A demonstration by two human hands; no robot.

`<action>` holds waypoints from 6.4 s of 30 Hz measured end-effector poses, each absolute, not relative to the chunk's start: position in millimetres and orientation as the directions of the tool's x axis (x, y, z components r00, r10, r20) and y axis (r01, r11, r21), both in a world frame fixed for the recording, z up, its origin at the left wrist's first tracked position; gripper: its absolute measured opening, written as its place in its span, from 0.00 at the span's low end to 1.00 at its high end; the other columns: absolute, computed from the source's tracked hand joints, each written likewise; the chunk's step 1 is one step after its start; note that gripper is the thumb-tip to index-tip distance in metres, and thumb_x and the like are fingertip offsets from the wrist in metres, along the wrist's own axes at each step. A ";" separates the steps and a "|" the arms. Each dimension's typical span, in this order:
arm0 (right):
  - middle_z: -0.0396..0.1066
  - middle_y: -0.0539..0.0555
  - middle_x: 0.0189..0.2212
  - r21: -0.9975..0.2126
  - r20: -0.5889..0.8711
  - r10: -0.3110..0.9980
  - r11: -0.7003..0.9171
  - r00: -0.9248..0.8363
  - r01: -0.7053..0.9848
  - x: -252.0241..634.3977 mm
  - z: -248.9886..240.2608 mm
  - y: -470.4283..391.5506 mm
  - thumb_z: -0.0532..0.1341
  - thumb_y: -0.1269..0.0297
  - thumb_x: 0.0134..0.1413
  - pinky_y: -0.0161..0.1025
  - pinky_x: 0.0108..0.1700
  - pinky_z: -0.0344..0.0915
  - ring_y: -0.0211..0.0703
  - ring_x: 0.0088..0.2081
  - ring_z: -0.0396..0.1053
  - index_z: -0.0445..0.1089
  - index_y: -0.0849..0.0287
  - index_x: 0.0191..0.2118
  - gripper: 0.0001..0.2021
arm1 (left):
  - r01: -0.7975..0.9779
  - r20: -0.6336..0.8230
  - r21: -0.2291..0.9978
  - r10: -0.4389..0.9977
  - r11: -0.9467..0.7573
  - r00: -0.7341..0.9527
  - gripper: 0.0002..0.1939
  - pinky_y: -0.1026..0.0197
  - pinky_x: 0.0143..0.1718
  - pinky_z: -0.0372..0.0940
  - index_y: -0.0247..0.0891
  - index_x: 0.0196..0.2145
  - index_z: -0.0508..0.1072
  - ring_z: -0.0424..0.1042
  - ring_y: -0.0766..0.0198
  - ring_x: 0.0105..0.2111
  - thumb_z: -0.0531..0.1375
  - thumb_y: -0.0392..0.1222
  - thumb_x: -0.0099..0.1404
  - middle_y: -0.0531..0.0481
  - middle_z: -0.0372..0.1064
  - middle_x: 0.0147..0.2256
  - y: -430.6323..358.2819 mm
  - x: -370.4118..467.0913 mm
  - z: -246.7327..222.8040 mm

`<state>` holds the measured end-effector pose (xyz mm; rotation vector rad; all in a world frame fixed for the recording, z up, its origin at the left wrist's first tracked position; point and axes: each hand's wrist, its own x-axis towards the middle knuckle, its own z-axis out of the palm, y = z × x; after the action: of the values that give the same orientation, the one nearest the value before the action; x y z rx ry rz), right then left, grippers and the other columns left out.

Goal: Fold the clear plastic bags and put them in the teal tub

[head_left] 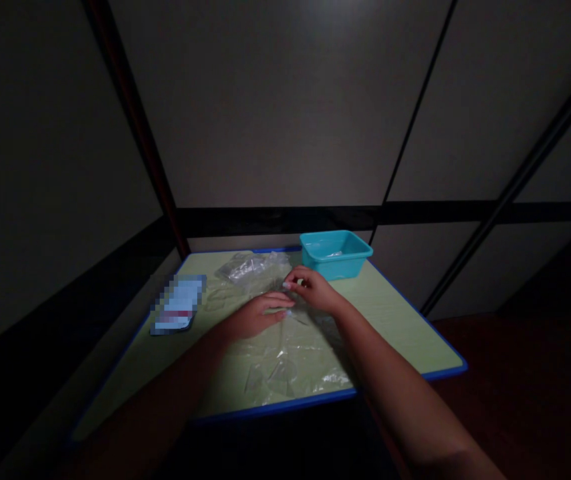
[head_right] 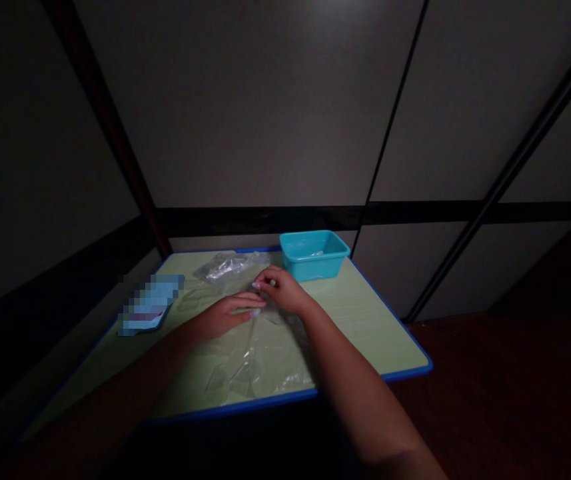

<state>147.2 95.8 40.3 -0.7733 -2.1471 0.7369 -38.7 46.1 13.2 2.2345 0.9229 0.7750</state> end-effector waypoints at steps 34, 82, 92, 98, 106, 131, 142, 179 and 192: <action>0.68 0.47 0.21 -0.481 -0.097 0.731 0.560 -0.675 0.675 166.6 28.9 111.7 0.60 0.76 0.42 0.29 0.29 0.54 0.33 0.26 0.61 0.72 0.64 0.27 0.04 | 0.690 0.364 0.304 0.750 -0.656 0.552 0.19 0.53 0.54 0.54 0.38 0.46 0.68 0.61 0.55 0.51 0.60 0.49 0.59 0.44 0.66 0.48 17.1 -21.3 24.4; 0.45 0.50 0.64 -0.407 0.195 0.906 0.422 -0.375 0.810 199.3 3.3 -9.7 0.38 0.55 0.65 0.60 0.62 0.29 0.43 0.65 0.38 0.45 0.48 0.64 0.24 | 0.751 0.086 0.194 0.773 -0.632 0.628 0.36 0.47 0.61 0.33 0.41 0.64 0.47 0.40 0.57 0.64 0.48 0.61 0.64 0.45 0.39 0.64 19.7 -16.1 7.2; 0.45 0.49 0.64 -0.322 0.020 0.961 0.267 -0.275 0.908 194.6 6.4 -1.6 0.36 0.49 0.63 0.61 0.61 0.37 0.47 0.65 0.37 0.51 0.47 0.62 0.26 | 0.800 -0.057 0.193 0.808 -0.568 0.587 0.46 0.43 0.60 0.36 0.36 0.64 0.43 0.38 0.53 0.64 0.51 0.66 0.58 0.41 0.34 0.64 23.9 -15.6 6.9; 0.44 0.50 0.64 -0.292 0.011 0.972 0.229 -0.236 0.929 194.6 3.4 0.4 0.38 0.49 0.63 0.64 0.60 0.35 0.49 0.65 0.35 0.49 0.47 0.63 0.26 | 0.821 -0.051 0.183 0.829 -0.540 0.557 0.44 0.42 0.60 0.35 0.38 0.64 0.45 0.38 0.52 0.64 0.50 0.67 0.58 0.41 0.34 0.65 26.8 -21.8 7.7; 0.50 0.54 0.63 -0.539 0.272 0.936 0.339 -0.222 0.771 211.2 -0.1 -8.5 0.46 0.55 0.61 0.62 0.61 0.35 0.48 0.64 0.45 0.57 0.48 0.59 0.22 | 0.836 -0.060 0.173 0.841 -0.521 0.537 0.41 0.39 0.59 0.35 0.37 0.64 0.44 0.37 0.53 0.64 0.48 0.64 0.62 0.41 0.33 0.65 30.9 -27.9 7.2; 0.63 0.59 0.43 -0.271 0.208 0.892 0.447 -0.402 0.852 146.5 13.0 -34.5 0.60 0.48 0.49 0.48 0.44 0.55 0.53 0.46 0.58 0.65 0.56 0.45 0.21 | 0.833 0.049 0.125 0.842 -0.539 0.537 0.26 0.45 0.60 0.35 0.44 0.61 0.53 0.40 0.59 0.64 0.48 0.50 0.67 0.49 0.42 0.64 37.2 -33.2 12.2; 0.64 0.56 0.40 -0.333 0.185 0.885 0.465 -0.427 0.820 146.0 12.0 -34.2 0.63 0.53 0.48 0.44 0.42 0.54 0.51 0.44 0.58 0.65 0.55 0.38 0.15 | 0.843 -0.050 0.162 0.849 -0.513 0.526 0.28 0.39 0.59 0.36 0.48 0.63 0.50 0.37 0.56 0.64 0.47 0.55 0.67 0.52 0.40 0.64 39.6 -34.4 8.6; 0.68 0.53 0.36 -0.360 0.186 0.907 0.422 -0.379 0.832 123.8 14.9 -41.9 0.60 0.66 0.53 0.41 0.38 0.51 0.47 0.41 0.60 0.66 0.57 0.34 0.03 | 0.858 -0.074 0.178 0.863 -0.482 0.500 0.28 0.38 0.59 0.38 0.48 0.63 0.48 0.35 0.56 0.64 0.48 0.53 0.67 0.51 0.38 0.64 39.7 -33.9 7.5; 0.66 0.55 0.37 -0.426 0.245 0.812 0.581 -0.530 0.693 142.5 22.0 -104.9 0.58 0.58 0.56 0.46 0.44 0.55 0.48 0.41 0.60 0.66 0.57 0.38 0.08 | 0.857 -0.089 0.171 0.858 -0.487 0.506 0.29 0.39 0.58 0.39 0.46 0.63 0.46 0.34 0.55 0.64 0.45 0.55 0.68 0.50 0.36 0.65 37.7 -35.2 11.7</action>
<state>142.5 -104.9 22.0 -1.2102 -2.3978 0.3881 -35.2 37.7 11.7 2.5537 1.4727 0.0124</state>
